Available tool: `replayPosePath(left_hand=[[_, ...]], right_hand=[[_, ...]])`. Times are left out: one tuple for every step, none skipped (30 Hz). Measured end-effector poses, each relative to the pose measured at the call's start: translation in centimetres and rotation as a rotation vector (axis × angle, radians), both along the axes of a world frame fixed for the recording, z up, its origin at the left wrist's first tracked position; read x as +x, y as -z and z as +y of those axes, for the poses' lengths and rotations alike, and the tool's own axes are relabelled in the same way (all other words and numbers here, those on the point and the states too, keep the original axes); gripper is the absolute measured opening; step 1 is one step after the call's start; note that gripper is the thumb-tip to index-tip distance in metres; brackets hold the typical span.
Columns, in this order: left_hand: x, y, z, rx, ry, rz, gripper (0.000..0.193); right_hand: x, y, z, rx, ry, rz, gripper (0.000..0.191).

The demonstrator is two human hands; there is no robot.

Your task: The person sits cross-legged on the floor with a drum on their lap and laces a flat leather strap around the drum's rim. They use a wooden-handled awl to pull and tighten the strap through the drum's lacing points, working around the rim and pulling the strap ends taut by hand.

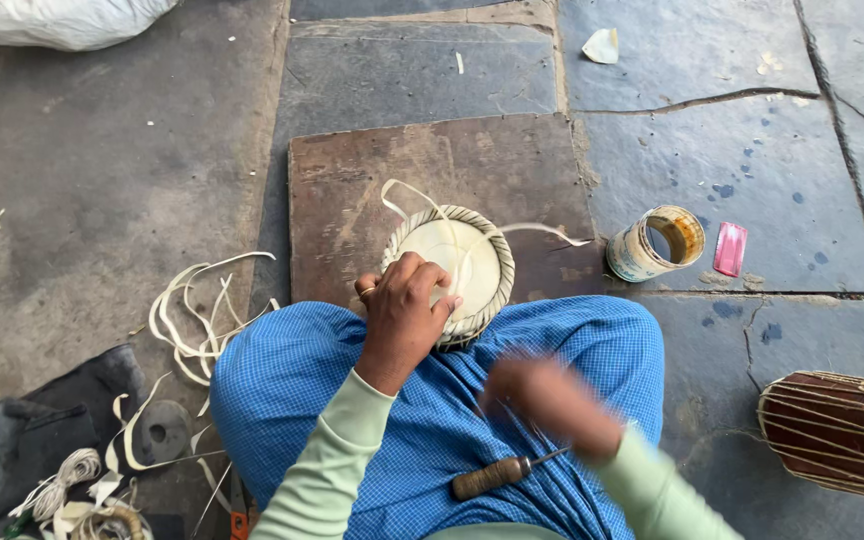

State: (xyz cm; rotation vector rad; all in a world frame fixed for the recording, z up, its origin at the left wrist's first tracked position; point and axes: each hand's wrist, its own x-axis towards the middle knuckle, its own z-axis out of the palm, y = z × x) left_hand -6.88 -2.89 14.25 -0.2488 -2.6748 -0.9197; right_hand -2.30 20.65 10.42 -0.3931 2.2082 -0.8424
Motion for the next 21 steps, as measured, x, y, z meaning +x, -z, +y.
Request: replayPosePath(left_hand=[[-0.3,0.2,0.1,0.003,0.026,0.005,0.021],[-0.6,0.5,0.1,0.007,0.053,0.008,0.020],[-0.7,0.7,0.2,0.010,0.080,0.009,0.019],[-0.9,1.0,0.3,0.006,0.100,-0.003,0.017],[-1.0,1.2,0.4,0.001,0.119,-0.009,0.015],[-1.2,1.3,0.5,-0.006,0.133,-0.009,0.014],[-1.3,1.4,0.6,0.036,0.138,0.012,0.014],[-1.3,1.4,0.7,0.078,0.145,0.030,0.016],[-1.4,1.4,0.7,0.121,0.153,0.051,0.019],[-1.5,1.3,0.7,0.112,0.162,0.026,0.016],[-1.6,1.2,0.6,0.105,0.168,-0.002,0.014],[-1.7,1.1,0.4,0.099,0.173,-0.035,0.013],[-1.9,0.9,0.2,0.048,0.186,-0.036,0.012],[-2.3,0.8,-0.2,-0.002,0.199,-0.039,0.012],[-2.7,0.7,-0.6,-0.049,0.213,-0.046,0.012],[-3.3,0.6,-1.2,-0.064,0.240,0.019,0.013],[-3.9,0.6,-1.8,-0.079,0.267,0.082,0.015],[-4.4,0.6,-2.4,-0.093,0.294,0.145,0.016],[-4.7,0.7,-2.7,-0.083,0.272,0.187,0.016],[-4.9,0.9,-3.1,-0.076,0.250,0.231,0.017],[-5.1,1.1,-3.3,-0.071,0.228,0.276,0.017]], right_hand=[[2.1,1.0,-0.9,-0.342,-0.421,0.351,0.012],[5.0,1.6,-1.2,-0.183,-0.362,0.089,0.028],[6.7,2.5,-2.0,-0.140,-0.403,0.211,0.031],[8.0,2.9,-2.5,-0.095,-0.445,0.334,0.037],[8.3,3.0,-2.5,-0.128,-0.429,0.301,0.038],[8.2,2.8,-2.6,-0.162,-0.417,0.274,0.038],[7.5,2.3,-2.4,-0.198,-0.409,0.245,0.039],[6.6,1.4,-2.2,-0.231,-0.376,0.235,0.038],[5.4,0.2,-1.8,-0.261,-0.343,0.227,0.038],[4.0,-1.2,-1.5,-0.293,-0.313,0.218,0.038],[2.6,-2.7,-1.2,-0.393,-0.298,0.220,0.045],[1.3,-4.2,-0.9,-0.493,-0.284,0.215,0.052],[0.3,-5.9,-0.4,-0.561,-0.204,0.165,0.055],[-0.7,-7.4,-0.2,-0.627,-0.123,0.112,0.059],[-1.6,-8.8,-0.1,-0.807,0.035,-0.035,0.056],[-2.4,-10.0,-0.3,-0.978,0.202,-0.186,0.053],[-3.2,-11.0,-0.8,-1.070,0.254,-0.070,0.055],[-4.1,-12.1,-1.3,-1.154,0.310,0.049,0.058],[-4.7,-12.9,-2.1,-1.247,0.391,0.185,0.054],[-5.6,-13.5,-2.9,-1.290,0.468,0.330,0.052],[-6.5,-14.1,-3.7,-1.316,0.549,0.481,0.050]])
